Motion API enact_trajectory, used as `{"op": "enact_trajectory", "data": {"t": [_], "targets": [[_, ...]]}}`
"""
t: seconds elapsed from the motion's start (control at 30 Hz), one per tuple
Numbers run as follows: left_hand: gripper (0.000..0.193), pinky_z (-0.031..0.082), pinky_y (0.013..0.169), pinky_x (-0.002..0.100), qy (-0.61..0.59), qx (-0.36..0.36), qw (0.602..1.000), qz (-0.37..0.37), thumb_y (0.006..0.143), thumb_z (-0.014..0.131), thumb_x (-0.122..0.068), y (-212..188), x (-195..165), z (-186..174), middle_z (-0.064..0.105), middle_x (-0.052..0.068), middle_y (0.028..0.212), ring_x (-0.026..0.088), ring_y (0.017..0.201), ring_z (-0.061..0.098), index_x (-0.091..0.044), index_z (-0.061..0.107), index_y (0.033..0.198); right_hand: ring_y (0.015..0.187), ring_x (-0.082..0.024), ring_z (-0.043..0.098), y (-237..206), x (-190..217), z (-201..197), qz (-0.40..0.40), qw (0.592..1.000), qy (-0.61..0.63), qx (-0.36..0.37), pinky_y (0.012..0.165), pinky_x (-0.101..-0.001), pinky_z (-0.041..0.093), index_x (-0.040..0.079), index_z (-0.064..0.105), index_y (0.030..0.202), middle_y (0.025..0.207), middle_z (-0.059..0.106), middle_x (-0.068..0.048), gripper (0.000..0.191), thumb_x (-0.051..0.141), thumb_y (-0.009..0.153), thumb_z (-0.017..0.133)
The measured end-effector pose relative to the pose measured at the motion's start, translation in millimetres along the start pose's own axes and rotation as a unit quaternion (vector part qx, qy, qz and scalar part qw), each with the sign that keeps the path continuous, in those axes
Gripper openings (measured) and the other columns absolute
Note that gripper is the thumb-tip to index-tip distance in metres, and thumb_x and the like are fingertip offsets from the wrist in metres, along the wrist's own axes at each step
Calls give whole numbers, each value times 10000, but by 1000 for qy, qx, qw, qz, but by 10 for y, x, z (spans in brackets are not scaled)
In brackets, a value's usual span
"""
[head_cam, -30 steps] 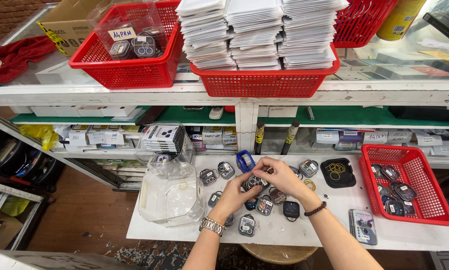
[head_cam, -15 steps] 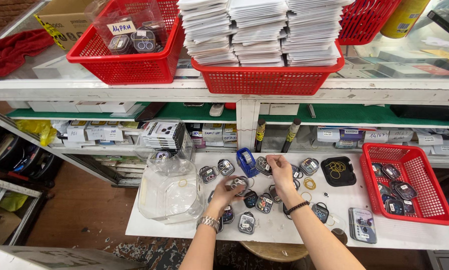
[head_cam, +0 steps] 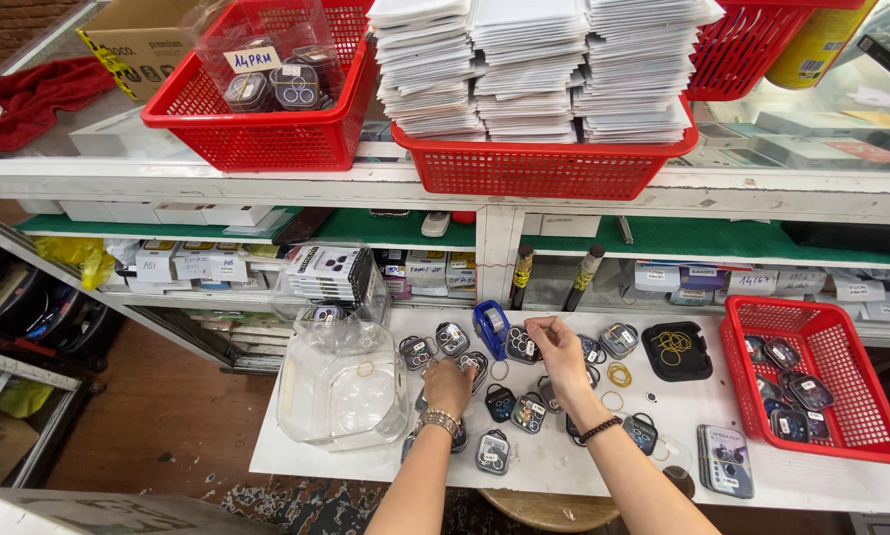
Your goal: The person packs rings into small round metal tins at a shop counter. They pick up tins one at a time, open the lids, arrange rings inside, close the lids, stack the finished tins, and place them into a red basket alongside other packed tins.
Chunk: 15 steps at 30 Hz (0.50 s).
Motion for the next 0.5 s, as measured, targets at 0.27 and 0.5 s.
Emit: {"op": "enact_trajectory", "data": {"t": [0.27,0.5], "targets": [[238,550,678,279,-526,240,815,-34,951,722,-234,-21,-329,188,759,84,923,153,817,707,-26,744,1065,832,-88,590,-45,-73,150,35,998,49,29,736,-240,470,-6,699,1070,934,692,-40,197,169,991,652],[175,637,690,278,-513,323,795,-22,900,760,-72,-48,-373,455,762,80,907,126,792,739,48,704,1014,874,-159,661,-35,-240,91,124,986,110,30,794,-294,532,-9,698,1069,967,722,-77,191,146,968,648]]}}
Point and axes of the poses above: each hand's wrist, its own y-axis towards the middle knuckle, its own z-axis out of the palm, x = y × z, the point moved 6 cm from there along y, towards the middle knuckle
